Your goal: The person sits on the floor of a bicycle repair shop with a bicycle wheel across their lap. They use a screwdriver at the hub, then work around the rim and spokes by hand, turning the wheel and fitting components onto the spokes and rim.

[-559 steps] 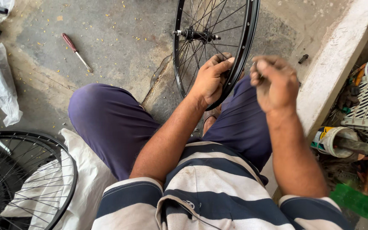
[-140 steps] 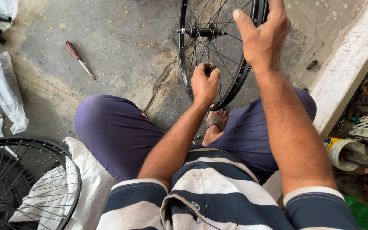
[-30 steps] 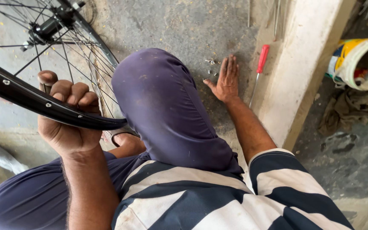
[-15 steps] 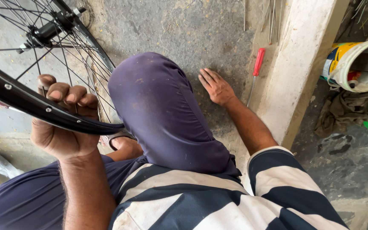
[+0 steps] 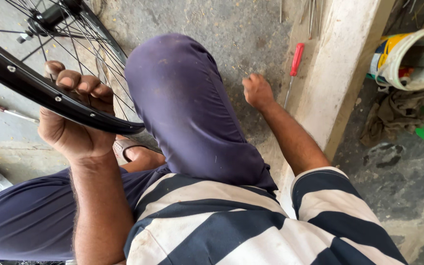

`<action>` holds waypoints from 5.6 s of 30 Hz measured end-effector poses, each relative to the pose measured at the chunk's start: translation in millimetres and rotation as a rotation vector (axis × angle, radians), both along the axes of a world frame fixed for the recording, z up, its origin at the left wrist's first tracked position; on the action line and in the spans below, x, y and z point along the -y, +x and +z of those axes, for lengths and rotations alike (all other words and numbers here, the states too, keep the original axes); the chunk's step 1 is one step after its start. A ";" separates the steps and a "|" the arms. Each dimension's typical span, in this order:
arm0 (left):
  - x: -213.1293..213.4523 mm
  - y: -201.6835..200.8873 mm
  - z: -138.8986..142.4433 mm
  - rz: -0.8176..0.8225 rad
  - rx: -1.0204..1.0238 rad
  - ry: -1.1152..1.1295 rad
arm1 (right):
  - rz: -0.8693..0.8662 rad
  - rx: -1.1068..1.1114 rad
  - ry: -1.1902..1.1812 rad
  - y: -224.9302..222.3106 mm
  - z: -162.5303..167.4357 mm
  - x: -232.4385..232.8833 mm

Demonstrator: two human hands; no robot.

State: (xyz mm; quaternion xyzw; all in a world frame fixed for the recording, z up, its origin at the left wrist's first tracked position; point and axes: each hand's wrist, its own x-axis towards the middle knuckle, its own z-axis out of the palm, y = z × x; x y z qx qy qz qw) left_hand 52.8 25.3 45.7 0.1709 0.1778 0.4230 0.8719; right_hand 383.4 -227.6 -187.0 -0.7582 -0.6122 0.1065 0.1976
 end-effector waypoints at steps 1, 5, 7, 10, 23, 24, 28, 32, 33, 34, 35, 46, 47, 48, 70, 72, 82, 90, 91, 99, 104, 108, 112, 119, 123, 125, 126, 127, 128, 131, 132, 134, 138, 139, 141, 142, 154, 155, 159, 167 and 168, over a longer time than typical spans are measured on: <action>0.5 -0.2 -2.1 0.000 0.001 0.000 | -0.027 -0.035 -0.021 0.4 -1.3 -1.1; 0.9 -1.5 -8.7 0.000 0.018 -0.011 | -0.199 -0.325 -0.012 7.1 -4.1 -5.2; -0.7 -2.6 -10.1 0.002 0.022 -0.013 | -0.381 -0.690 0.008 15.1 -2.8 1.5; -0.4 -4.8 -10.7 0.003 0.019 -0.024 | -0.700 -1.398 0.101 28.4 8.8 28.9; -1.0 -6.1 -14.0 0.028 0.017 -0.033 | -0.410 -0.024 -0.196 -9.8 9.2 13.7; -0.8 -5.7 -13.6 0.034 0.013 -0.032 | -0.390 0.041 -0.246 -11.6 7.2 11.0; 0.2 -2.7 -12.3 0.039 0.001 -0.007 | -0.461 -0.115 -0.198 -4.4 -1.1 10.2; 0.1 -1.6 -11.7 0.029 0.007 0.002 | -0.737 -1.294 0.071 11.2 -0.1 31.1; -0.1 -1.8 -11.7 0.029 0.007 -0.001 | -0.784 -1.636 0.169 11.6 2.1 35.4; -0.3 -2.0 -11.9 0.028 0.008 -0.004 | -0.771 -1.564 0.136 11.3 4.3 37.3; -1.2 -2.3 -12.2 0.028 0.007 -0.004 | -0.757 -1.490 0.106 10.8 6.5 36.9; -1.7 -3.1 -14.7 0.030 -0.013 0.024 | -0.420 0.099 -0.284 -31.3 10.0 -8.4; -1.9 -2.2 -14.3 0.029 -0.013 0.030 | -0.420 0.134 -0.278 -33.8 8.5 -8.9; -2.0 -1.4 -13.7 0.027 -0.007 0.024 | -0.424 0.168 -0.273 -35.2 6.7 -8.9; -1.0 -0.4 -11.1 0.016 0.009 -0.002 | -0.637 -0.221 -0.317 -17.4 4.9 28.1; -0.3 1.3 -10.5 0.020 0.006 -0.009 | -0.661 -0.019 -0.378 -27.4 5.3 20.1; 2.1 3.6 -6.5 0.025 -0.005 -0.005 | -0.546 0.136 -0.584 -34.6 14.9 -5.2; 3.0 1.5 -9.4 0.012 0.004 -0.013 | -0.642 -0.094 -0.618 -18.8 2.6 14.9; 3.3 1.2 -9.6 0.012 0.000 -0.016 | -0.793 -0.468 -0.462 -14.5 2.2 22.5; 0.0 3.3 -9.4 0.021 0.033 -0.048 | -0.838 -1.630 0.162 6.7 15.5 61.5; 4.2 13.8 -4.1 0.028 0.071 -0.060 | -0.527 -0.304 -0.129 -12.0 17.9 35.1; 3.7 20.4 5.9 0.006 0.002 0.004 | -0.478 0.014 -0.206 -30.3 20.3 26.3; 4.9 27.9 14.0 0.052 -0.094 -0.072 | -0.553 -0.208 -0.121 -27.7 24.9 22.7; -1.6 30.7 27.6 0.031 -0.081 0.007 | -0.980 -1.485 0.118 -15.9 53.6 9.6; 0.7 27.4 26.2 0.112 -0.105 -0.090 | -0.865 -1.518 0.278 3.8 89.0 -12.4; -1.0 22.8 22.3 0.075 -0.132 0.023 | -0.740 -1.483 0.362 19.3 123.5 -32.3; -3.5 19.4 20.3 0.065 -0.149 0.084 | -0.807 -1.457 0.356 24.2 146.0 -42.9; -3.1 21.4 17.0 0.101 -0.190 0.062 | -0.868 -1.432 0.341 30.7 173.3 -54.9; -4.0 18.1 15.8 0.142 -0.234 0.039 | -0.881 -1.416 0.425 31.5 200.7 -70.7; 5.3 17.9 13.1 0.049 -0.480 0.106 | -0.574 -1.220 0.487 2.9 288.2 -107.8; 9.1 20.1 13.0 0.036 -0.556 0.126 | -0.394 -1.131 0.565 -17.0 309.3 -126.8; 19.4 28.1 13.1 0.051 -0.345 0.095 | -0.106 -0.849 0.672 -62.0 338.3 -170.8; 27.5 37.3 8.9 0.032 -0.264 -0.018 | 0.220 -0.261 0.729 -135.0 361.2 -269.5; 26.5 36.1 5.4 0.023 -0.308 0.010 | 0.233 -0.126 0.731 -149.3 362.2 -285.3; 20.3 31.4 -4.0 0.072 -0.278 0.078 | 0.225 0.168 0.745 -173.6 362.5 -310.8; 16.1 27.5 -10.0 0.095 -0.261 0.112 | 0.206 0.328 0.751 -182.1 363.2 -317.3; -48.5 -17.0 -81.2 0.409 -1.483 0.513 | 0.157 0.473 0.741 -178.5 329.9 -349.5; -52.5 -16.6 -82.8 0.412 -1.505 0.522 | 0.156 0.476 0.726 -177.1 326.7 -351.3; -64.5 -24.4 -87.4 0.239 -1.626 0.540 | 0.176 0.505 0.702 -175.6 321.9 -353.1; -78.5 -22.7 -76.3 0.068 -1.497 0.344 | 0.193 0.542 0.709 -175.2 314.8 -358.8; -79.5 -22.9 -75.2 0.022 -1.485 0.332 | 0.207 0.559 0.727 -174.6 314.1 -359.9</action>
